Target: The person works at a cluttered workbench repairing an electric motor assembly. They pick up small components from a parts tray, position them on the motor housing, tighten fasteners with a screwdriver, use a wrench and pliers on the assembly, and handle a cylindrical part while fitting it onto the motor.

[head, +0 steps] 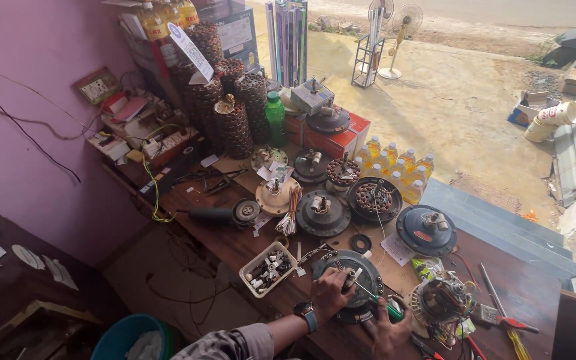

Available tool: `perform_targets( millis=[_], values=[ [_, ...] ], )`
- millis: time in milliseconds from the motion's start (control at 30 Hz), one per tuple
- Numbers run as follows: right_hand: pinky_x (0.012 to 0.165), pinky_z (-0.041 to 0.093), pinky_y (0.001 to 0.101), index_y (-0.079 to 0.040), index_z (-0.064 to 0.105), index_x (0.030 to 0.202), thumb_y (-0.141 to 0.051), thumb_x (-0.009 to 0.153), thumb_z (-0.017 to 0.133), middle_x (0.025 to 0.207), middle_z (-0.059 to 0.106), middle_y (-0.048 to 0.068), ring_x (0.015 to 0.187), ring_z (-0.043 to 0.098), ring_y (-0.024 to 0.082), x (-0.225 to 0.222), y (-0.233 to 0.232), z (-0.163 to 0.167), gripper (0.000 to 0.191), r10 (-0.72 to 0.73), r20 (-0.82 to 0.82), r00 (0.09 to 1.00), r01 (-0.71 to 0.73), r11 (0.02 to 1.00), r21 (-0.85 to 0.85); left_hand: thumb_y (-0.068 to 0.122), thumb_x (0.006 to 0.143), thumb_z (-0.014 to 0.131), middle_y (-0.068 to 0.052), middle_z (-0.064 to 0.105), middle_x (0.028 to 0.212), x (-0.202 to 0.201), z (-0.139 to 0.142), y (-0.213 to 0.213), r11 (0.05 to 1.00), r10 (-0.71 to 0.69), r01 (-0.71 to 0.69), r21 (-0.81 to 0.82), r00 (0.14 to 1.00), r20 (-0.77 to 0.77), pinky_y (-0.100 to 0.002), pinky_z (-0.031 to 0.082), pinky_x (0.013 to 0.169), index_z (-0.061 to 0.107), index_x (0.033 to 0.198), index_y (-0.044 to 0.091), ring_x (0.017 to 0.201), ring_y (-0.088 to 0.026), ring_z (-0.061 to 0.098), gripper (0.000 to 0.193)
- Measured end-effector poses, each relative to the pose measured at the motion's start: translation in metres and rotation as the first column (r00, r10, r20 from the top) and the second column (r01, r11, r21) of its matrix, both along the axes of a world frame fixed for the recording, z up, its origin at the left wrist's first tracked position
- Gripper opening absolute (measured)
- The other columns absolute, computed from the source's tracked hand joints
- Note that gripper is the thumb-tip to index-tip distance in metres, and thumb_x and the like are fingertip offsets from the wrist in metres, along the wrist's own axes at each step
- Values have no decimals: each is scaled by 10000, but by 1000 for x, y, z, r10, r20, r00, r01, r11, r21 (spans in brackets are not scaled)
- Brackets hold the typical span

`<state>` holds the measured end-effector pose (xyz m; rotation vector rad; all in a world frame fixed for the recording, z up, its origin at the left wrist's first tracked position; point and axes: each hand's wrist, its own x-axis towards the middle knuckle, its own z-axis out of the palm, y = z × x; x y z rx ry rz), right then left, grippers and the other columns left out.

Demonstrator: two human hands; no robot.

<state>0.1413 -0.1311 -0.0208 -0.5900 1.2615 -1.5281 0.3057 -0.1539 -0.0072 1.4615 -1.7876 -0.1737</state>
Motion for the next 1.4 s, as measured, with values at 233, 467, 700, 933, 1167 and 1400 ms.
perform_targets(
  millis=[233,467,700,933,1167,1400],
  values=[
    [973,594,445,-16,445,1438,94,937,658,1302,621,278,1142,665,311,1,2,-8,555,-53,-157,986,30,990,-141,257,879,768,-123,748,990,0,10,2,1000,-9,9,-7,1000,-25,-412,588,822,708,1194,22,996,-289,705,398],
    [985,549,414,87,495,1424,44,1051,696,1265,646,251,1152,630,262,5,4,-6,426,-49,-86,995,30,978,-206,269,906,755,-118,747,957,-1,19,4,1000,-1,1,19,1000,-3,-391,593,809,713,1220,33,978,-266,711,395],
    [862,571,399,-94,399,1464,22,918,641,1228,636,181,1063,661,298,9,5,0,608,11,51,999,-9,999,-39,260,880,765,-139,752,986,0,27,6,1000,22,-22,-21,1000,18,-408,595,817,710,1208,20,988,-280,713,410],
    [900,579,359,-78,396,1410,37,911,614,1214,684,135,1138,653,278,12,6,6,556,42,39,998,-35,986,-161,273,876,760,-143,740,985,-2,31,7,995,41,-41,88,999,-1,-394,600,785,711,1229,44,913,-272,727,424],
    [989,555,306,-88,329,1449,55,875,600,1382,572,98,1240,616,204,14,11,11,651,47,106,993,-21,971,-239,282,851,791,-128,746,959,-2,33,6,997,53,-52,55,999,0,-399,594,764,731,1205,75,880,-292,729,415],
    [900,588,329,-51,515,1352,6,904,679,1185,701,159,1069,692,223,9,20,17,481,-32,11,999,33,989,-144,247,861,776,-131,739,982,2,36,4,1000,-19,19,18,999,31,-405,582,811,706,1222,51,966,-297,698,416]
  ],
)
